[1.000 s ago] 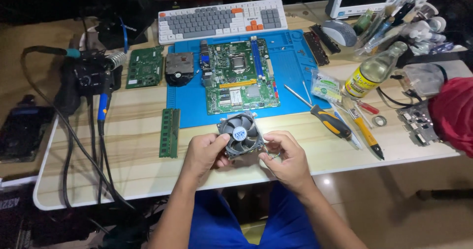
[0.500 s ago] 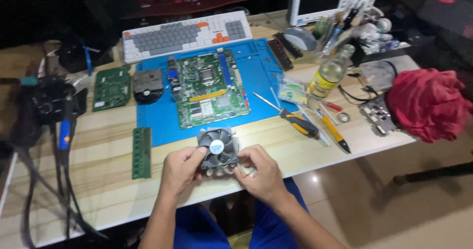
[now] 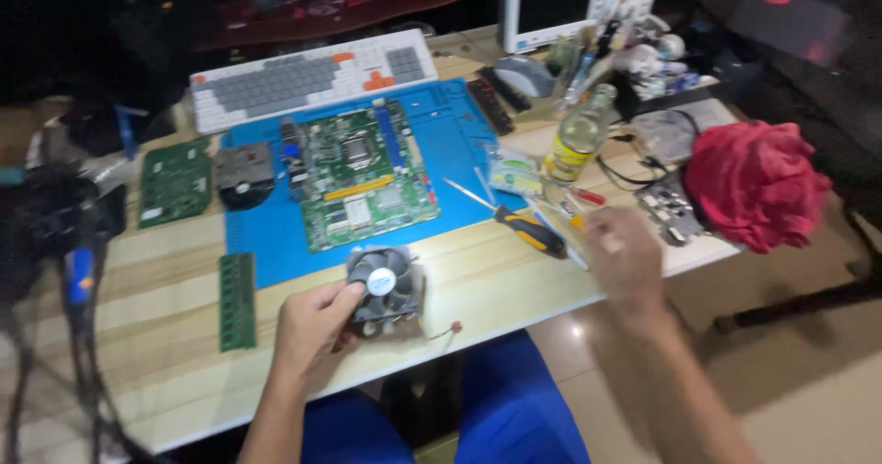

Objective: Cleaning dust from a CPU fan and heatsink using a brush and a small tool on a repair bench.

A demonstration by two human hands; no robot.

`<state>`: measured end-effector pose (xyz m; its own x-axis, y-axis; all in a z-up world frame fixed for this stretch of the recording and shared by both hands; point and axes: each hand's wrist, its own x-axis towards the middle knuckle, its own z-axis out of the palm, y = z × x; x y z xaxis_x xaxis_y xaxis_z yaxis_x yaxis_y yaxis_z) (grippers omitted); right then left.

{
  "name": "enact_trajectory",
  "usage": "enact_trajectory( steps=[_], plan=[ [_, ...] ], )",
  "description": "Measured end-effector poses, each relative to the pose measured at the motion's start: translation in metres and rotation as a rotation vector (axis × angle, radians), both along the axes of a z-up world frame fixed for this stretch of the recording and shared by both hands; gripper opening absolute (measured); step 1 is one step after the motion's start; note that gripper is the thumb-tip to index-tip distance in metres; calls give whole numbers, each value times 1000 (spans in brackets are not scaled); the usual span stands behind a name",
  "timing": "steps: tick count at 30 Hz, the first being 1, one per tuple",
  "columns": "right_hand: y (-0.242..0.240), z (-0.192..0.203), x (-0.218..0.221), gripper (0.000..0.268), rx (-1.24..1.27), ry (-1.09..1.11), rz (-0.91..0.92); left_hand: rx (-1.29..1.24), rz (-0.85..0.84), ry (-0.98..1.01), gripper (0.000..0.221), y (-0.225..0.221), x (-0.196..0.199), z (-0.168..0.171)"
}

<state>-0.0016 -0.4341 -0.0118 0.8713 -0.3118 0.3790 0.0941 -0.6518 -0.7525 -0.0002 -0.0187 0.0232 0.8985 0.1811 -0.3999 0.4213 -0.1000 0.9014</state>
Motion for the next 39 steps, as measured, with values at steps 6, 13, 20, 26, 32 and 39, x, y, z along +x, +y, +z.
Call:
enact_trajectory(
  steps=[6, 13, 20, 26, 32, 39],
  plan=[
    [-72, -7, 51, 32, -656, -29, -22, -46, 2, 7, 34, -8, -6, 20],
    [-68, 2, 60, 27, -699, 134, 43, 228, -23, -32, 40, -10, -11, 30],
    [-72, 6, 63, 25, -722, 198, 52, 581, -269, -642, 103, -11, -26, 1],
    [-77, 12, 50, 30, -789, 163, -5, 408, -321, -515, 130, -10, -13, -24],
    [-96, 9, 39, 25, -996, 9, -77, 342, -490, -496, 135, -2, 3, -19],
    [-93, 21, 31, 20, -446, 122, 101, 339, -360, -553, 145, -4, 1, -27]
  ],
)
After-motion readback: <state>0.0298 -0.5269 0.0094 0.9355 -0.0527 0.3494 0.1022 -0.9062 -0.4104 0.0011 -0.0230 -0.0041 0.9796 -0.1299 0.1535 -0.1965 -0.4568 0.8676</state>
